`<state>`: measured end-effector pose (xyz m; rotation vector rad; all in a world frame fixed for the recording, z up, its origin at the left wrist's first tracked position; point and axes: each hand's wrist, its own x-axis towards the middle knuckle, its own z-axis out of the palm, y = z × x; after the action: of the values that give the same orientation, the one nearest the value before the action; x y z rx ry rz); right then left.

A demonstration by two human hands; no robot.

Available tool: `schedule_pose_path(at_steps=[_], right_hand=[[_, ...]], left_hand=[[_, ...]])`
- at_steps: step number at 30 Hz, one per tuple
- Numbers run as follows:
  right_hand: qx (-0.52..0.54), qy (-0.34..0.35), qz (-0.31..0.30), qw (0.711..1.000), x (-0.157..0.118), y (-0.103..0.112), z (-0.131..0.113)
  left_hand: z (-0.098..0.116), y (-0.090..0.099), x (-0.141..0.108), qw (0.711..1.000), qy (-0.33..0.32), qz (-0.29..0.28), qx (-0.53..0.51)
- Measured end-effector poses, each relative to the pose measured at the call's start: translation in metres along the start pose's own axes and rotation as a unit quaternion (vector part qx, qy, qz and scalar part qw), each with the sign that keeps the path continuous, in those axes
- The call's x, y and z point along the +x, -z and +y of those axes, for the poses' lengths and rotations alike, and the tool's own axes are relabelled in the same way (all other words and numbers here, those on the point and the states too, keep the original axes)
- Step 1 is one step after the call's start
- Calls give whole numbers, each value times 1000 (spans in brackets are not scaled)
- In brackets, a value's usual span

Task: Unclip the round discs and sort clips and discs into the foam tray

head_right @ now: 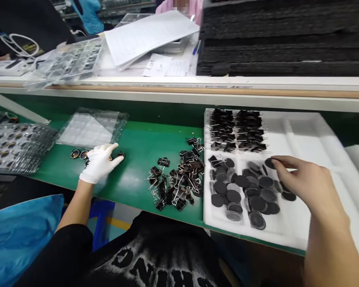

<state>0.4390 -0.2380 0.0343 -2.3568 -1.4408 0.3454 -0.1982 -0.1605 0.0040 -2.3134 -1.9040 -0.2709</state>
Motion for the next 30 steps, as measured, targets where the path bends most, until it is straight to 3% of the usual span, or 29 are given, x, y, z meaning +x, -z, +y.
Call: schedule_pose_path(at_steps=[3, 6, 10, 13, 15, 17, 22, 26, 30], right_hand=[[35, 17, 29, 999, -18, 4, -37], [121, 70, 9, 990, -35, -3, -81], [243, 171, -117, 947, -40, -27, -144], [272, 237, -228, 904, -25, -57, -190], [271, 225, -288, 891, -8, -83, -217], [238, 199, -312, 898, 13, -108, -238], [194, 154, -325, 913, 50, -152, -267], [187, 160, -350, 904, 55, -167, -273], [139, 192, -362, 902, 54, -175, -273]], left_hand=[[-14, 3, -1, 988, -41, -119, 91], [-6, 1, 12, 977, -74, -160, 118], [37, -11, 41, 974, -139, -147, 105], [79, -22, 68, 971, -167, -144, 89], [102, -28, 85, 968, -187, -148, 74], [118, -33, 101, 964, -209, -156, 56], [131, -47, 121, 972, -166, -164, -42], [139, -60, 119, 976, -154, -124, -89], [143, -66, 116, 970, -173, -128, -112]])
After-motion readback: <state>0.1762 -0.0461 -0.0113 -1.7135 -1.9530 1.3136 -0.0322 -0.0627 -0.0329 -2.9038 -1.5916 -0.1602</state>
